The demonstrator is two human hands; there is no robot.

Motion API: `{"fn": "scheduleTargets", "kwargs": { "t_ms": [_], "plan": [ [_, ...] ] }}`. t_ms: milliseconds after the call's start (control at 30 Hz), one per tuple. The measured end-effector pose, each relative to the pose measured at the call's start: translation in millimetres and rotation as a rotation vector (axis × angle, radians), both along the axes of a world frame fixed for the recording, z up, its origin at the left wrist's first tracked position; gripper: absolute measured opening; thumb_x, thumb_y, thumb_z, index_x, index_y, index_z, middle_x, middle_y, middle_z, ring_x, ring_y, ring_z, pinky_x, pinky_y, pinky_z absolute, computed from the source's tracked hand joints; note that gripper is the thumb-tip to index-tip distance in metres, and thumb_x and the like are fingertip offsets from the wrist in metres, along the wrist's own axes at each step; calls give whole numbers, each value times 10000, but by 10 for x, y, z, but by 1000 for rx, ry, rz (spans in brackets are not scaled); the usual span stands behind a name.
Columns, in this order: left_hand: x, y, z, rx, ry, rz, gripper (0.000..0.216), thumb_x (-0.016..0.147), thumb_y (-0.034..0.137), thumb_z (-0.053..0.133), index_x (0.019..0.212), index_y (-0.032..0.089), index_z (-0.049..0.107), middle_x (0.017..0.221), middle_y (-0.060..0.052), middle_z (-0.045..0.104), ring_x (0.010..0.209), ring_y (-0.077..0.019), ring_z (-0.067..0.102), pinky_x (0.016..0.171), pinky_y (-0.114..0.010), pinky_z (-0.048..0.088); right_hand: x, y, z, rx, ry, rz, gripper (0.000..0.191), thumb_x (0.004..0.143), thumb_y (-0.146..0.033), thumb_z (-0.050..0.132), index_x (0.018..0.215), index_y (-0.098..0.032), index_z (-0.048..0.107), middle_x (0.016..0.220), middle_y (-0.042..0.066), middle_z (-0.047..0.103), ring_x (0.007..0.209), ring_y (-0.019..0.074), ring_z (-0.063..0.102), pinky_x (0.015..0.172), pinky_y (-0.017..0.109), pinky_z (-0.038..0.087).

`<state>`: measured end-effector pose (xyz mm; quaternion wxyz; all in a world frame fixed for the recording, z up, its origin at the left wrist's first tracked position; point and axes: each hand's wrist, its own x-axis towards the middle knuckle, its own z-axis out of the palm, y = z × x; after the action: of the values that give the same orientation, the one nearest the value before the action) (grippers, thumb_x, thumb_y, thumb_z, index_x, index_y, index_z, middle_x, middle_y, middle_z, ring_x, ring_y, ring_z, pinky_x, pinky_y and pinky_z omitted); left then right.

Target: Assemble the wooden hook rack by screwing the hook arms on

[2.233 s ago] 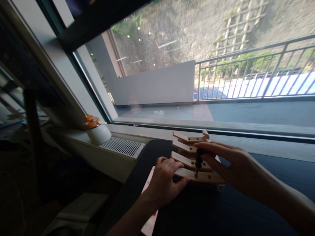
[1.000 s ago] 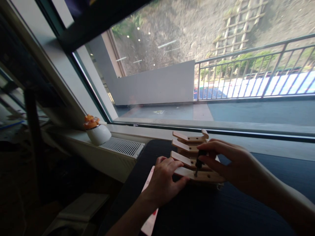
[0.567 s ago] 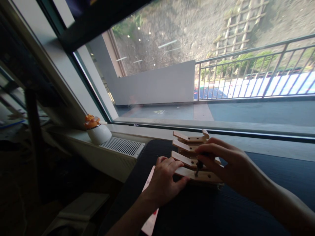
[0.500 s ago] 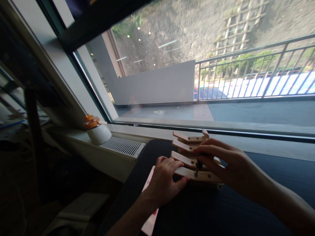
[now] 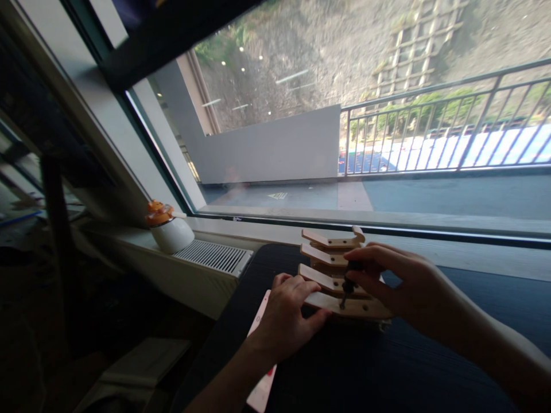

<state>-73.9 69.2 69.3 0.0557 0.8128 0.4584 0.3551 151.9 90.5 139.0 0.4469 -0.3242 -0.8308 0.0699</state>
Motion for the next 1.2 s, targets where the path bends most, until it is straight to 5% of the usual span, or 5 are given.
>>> {"fn": "scheduleTargets", "kwargs": {
  "t_ms": [133, 367, 600, 800, 1200],
  "plan": [
    [-2, -3, 9, -14, 1, 4, 305, 759, 221, 822, 1029, 193, 682, 996, -49, 754, 942, -259, 700, 960, -465, 415, -25, -9, -26, -23, 12, -49, 69, 857, -273, 700, 897, -229, 666, 655, -35, 654, 526, 127, 599, 501, 239, 488],
    [2, -9, 35, -31, 6, 2, 293, 761, 215, 815, 1024, 195, 688, 1002, -48, 757, 945, -258, 699, 949, -460, 418, -58, -60, -1, -100, 18, 9, 53, 898, -258, 630, 915, -237, 676, 810, 14, 731, 664, 156, 693, 598, 255, 549],
    [4, -16, 34, -42, 5, 7, 295, 764, 212, 812, 1030, 191, 686, 1024, -52, 758, 963, -257, 697, 974, -469, 414, -9, -62, 2, -62, -65, 89, 334, 906, -152, 550, 1171, -275, 712, 1132, 61, 772, 1007, 229, 738, 849, 326, 596],
    [3, -19, 50, -48, 9, 2, 298, 765, 207, 812, 1034, 185, 685, 1020, -54, 756, 964, -257, 696, 966, -468, 417, 23, -12, -35, -90, -79, 95, 357, 926, -196, 582, 1247, -303, 697, 1251, 55, 741, 1111, 248, 711, 899, 340, 592],
    [1, -11, 29, -36, 10, 11, 297, 763, 221, 811, 1031, 194, 687, 1007, -53, 756, 953, -255, 696, 968, -466, 420, -17, -33, 28, -84, -26, -1, 115, 888, -304, 660, 954, -232, 722, 796, 24, 746, 588, 146, 654, 563, 249, 537]
  ]
}}
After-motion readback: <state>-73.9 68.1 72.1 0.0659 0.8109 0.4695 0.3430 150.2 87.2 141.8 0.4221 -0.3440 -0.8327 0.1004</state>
